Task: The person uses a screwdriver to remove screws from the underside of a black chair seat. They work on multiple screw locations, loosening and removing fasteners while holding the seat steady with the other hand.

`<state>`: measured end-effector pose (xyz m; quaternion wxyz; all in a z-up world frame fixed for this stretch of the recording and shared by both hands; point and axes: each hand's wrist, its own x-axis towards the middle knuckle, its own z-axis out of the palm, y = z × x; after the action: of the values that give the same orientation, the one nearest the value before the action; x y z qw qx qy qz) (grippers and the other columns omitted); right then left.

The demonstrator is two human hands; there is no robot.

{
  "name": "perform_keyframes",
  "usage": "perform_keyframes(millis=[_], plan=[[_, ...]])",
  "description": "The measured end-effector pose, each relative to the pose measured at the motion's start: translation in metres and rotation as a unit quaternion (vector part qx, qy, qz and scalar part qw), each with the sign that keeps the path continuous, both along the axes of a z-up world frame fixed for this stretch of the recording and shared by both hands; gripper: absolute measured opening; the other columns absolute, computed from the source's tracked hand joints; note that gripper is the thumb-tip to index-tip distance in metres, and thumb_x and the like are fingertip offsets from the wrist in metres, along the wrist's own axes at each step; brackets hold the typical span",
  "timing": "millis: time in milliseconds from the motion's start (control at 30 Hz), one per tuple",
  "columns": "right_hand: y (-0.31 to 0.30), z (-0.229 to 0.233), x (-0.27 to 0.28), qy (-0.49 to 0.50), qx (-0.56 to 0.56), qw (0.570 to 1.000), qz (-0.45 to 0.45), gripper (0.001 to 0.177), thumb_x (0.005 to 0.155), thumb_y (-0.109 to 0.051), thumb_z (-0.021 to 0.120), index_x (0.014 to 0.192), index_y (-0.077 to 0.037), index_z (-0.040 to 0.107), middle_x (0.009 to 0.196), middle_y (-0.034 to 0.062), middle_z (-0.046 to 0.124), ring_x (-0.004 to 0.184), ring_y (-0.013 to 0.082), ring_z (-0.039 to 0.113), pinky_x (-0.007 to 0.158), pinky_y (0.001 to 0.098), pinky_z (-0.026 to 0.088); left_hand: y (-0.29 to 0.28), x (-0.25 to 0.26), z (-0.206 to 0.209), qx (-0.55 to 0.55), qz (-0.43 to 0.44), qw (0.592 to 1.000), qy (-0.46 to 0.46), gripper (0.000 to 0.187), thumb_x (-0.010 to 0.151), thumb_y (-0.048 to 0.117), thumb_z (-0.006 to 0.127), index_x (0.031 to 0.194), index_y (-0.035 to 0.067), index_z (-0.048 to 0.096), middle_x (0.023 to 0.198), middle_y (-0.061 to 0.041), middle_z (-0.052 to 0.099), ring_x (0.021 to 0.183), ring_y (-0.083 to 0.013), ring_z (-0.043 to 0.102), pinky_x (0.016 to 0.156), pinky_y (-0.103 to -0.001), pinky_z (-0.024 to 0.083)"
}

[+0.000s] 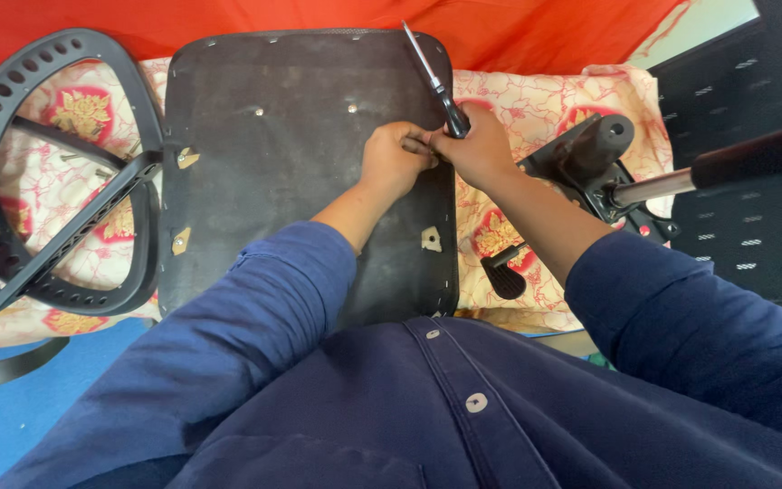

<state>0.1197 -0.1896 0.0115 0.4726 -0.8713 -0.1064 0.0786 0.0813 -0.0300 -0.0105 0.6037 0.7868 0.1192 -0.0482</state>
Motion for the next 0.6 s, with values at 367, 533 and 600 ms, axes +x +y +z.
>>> perform_keyframes(millis=[367,533,600], plan=[[-0.045,0.06,0.011,-0.015,-0.131,0.991,-0.002,0.033,0.089,-0.035,0.072,0.101,-0.004,0.066,0.08,0.0131,0.067,0.075,0.0269,0.068,0.069,0.04,0.051,-0.007,-0.009,0.03,0.125,0.007,0.992,0.012,0.033,0.063,0.032,0.09,0.089,0.015,0.08,0.085,-0.002,0.079,0.083,-0.0177,0.078,0.076,-0.033,0.057],[-0.049,0.102,-0.003,-0.171,-0.138,0.975,0.02,0.043,0.087,-0.027,0.08,0.113,0.0,0.059,0.078,0.014,0.069,0.073,0.0283,0.069,0.063,0.0391,0.05,-0.014,-0.007,0.033,0.172,0.037,0.982,0.061,0.032,0.063,0.034,0.093,0.074,0.011,0.074,0.079,-0.005,0.076,0.079,-0.023,0.074,0.071,-0.039,0.055],[-0.046,0.117,-0.014,-0.218,-0.113,0.969,0.018,0.032,0.087,-0.025,0.081,0.103,-0.002,0.065,0.077,0.0122,0.069,0.069,0.0257,0.07,0.062,0.0374,0.051,-0.017,-0.007,0.032,0.179,0.04,0.981,0.057,0.028,0.065,0.034,0.092,0.072,0.012,0.075,0.079,-0.005,0.075,0.079,-0.0238,0.073,0.071,-0.039,0.054]])
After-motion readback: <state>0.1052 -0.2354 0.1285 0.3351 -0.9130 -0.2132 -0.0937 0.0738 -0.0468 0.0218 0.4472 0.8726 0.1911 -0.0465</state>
